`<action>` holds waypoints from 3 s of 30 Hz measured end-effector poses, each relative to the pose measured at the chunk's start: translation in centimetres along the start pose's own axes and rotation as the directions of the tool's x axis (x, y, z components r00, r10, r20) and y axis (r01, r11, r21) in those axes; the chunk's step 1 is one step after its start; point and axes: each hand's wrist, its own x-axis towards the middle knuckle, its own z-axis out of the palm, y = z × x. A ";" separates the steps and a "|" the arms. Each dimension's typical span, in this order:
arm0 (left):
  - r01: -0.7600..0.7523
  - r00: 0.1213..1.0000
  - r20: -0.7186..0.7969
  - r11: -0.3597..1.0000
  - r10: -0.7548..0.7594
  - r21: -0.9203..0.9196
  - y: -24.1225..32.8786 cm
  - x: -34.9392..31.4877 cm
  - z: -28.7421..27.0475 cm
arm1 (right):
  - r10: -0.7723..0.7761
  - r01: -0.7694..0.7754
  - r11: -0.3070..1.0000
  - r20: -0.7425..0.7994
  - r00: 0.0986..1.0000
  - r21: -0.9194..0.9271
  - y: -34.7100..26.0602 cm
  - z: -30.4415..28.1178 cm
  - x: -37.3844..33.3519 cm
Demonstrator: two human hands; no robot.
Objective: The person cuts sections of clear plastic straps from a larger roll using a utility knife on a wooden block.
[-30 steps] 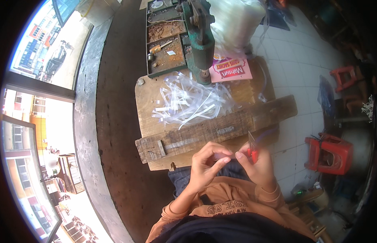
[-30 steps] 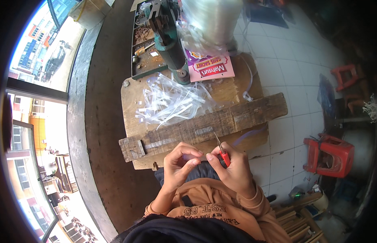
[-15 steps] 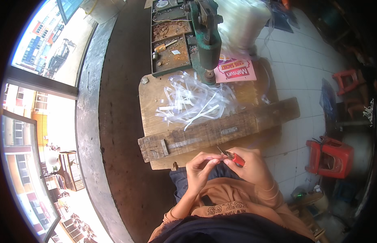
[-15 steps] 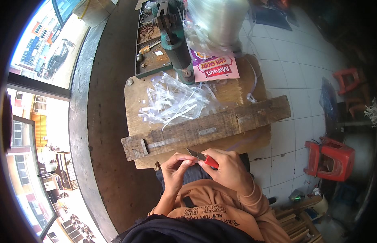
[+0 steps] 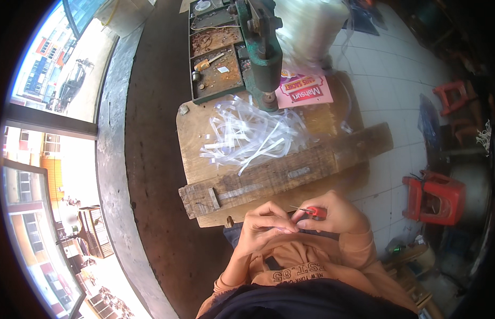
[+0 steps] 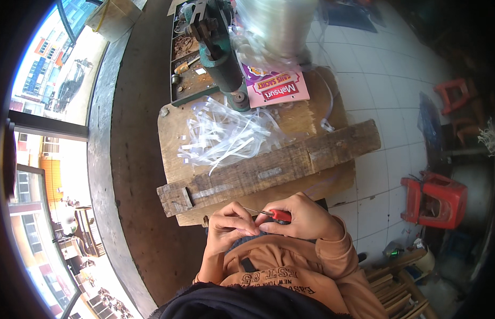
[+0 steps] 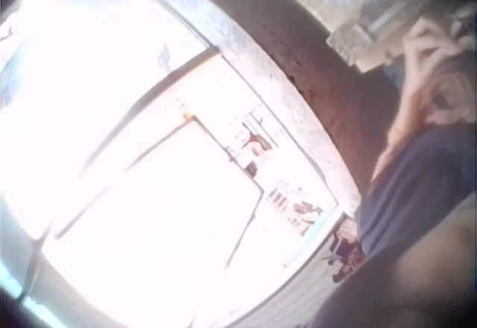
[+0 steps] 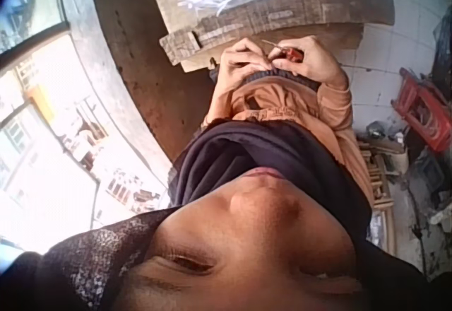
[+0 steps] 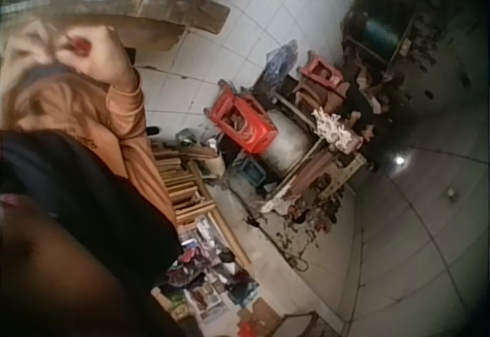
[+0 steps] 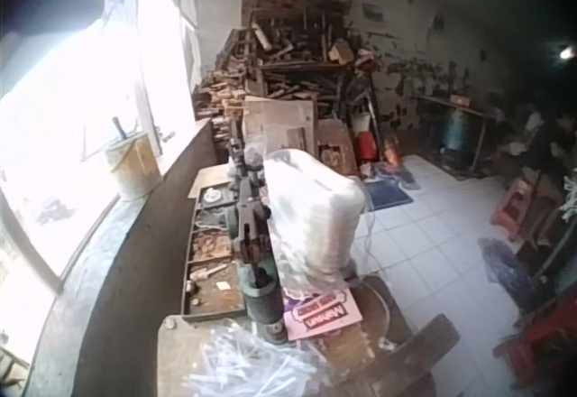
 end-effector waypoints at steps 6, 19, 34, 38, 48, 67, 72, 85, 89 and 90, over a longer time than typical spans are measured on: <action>-0.033 0.999 0.026 0.987 0.030 0.160 0.4 0.0 -0.2 | 0.030 -0.030 1.000 0.052 0.998 -0.002 0.2 0.1 0.2; -0.093 0.959 -0.265 0.995 0.102 0.045 -0.3 -0.3 2.5 | -0.067 0.062 0.998 -0.318 0.946 -0.026 1.5 2.0 -0.2; -0.064 0.837 -0.547 0.997 0.034 -0.036 0.0 0.5 4.6 | -0.388 0.234 0.912 -0.523 0.759 -0.337 0.8 3.5 0.2; -0.102 0.855 -0.516 0.993 0.060 -0.055 -0.2 0.4 4.3 | -0.404 0.185 0.878 -0.478 0.780 -0.441 1.0 3.3 0.2; -0.089 0.899 -0.437 0.968 -0.023 -0.234 -0.4 0.0 3.8 | -0.096 -0.426 0.797 -0.786 0.610 -0.428 8.2 -5.7 -8.2; -0.065 0.993 -0.115 0.932 0.026 -0.356 -0.2 0.8 6.9 | -0.824 -0.571 0.563 -0.351 -0.445 -0.598 1.2 -15.9 -12.7; 0.013 0.992 0.114 0.867 0.051 -0.498 -0.6 0.7 10.3 | -0.635 -0.431 0.540 -0.013 -0.773 -0.724 -3.5 -15.3 -19.1; -0.207 0.722 -0.674 0.978 0.154 0.003 1.3 2.6 3.1 | -0.221 -0.094 0.844 -0.502 0.836 -0.528 0.8 -4.8 -4.7; -0.177 0.687 -0.695 0.976 0.214 0.127 1.8 1.9 2.6 | -0.353 0.195 0.884 -0.333 0.874 -0.426 -1.7 -1.4 -1.5; -0.155 0.673 -0.704 0.974 0.226 0.165 1.6 1.3 2.1 | -0.376 0.263 0.899 -0.308 0.874 -0.350 -2.2 -0.2 -0.3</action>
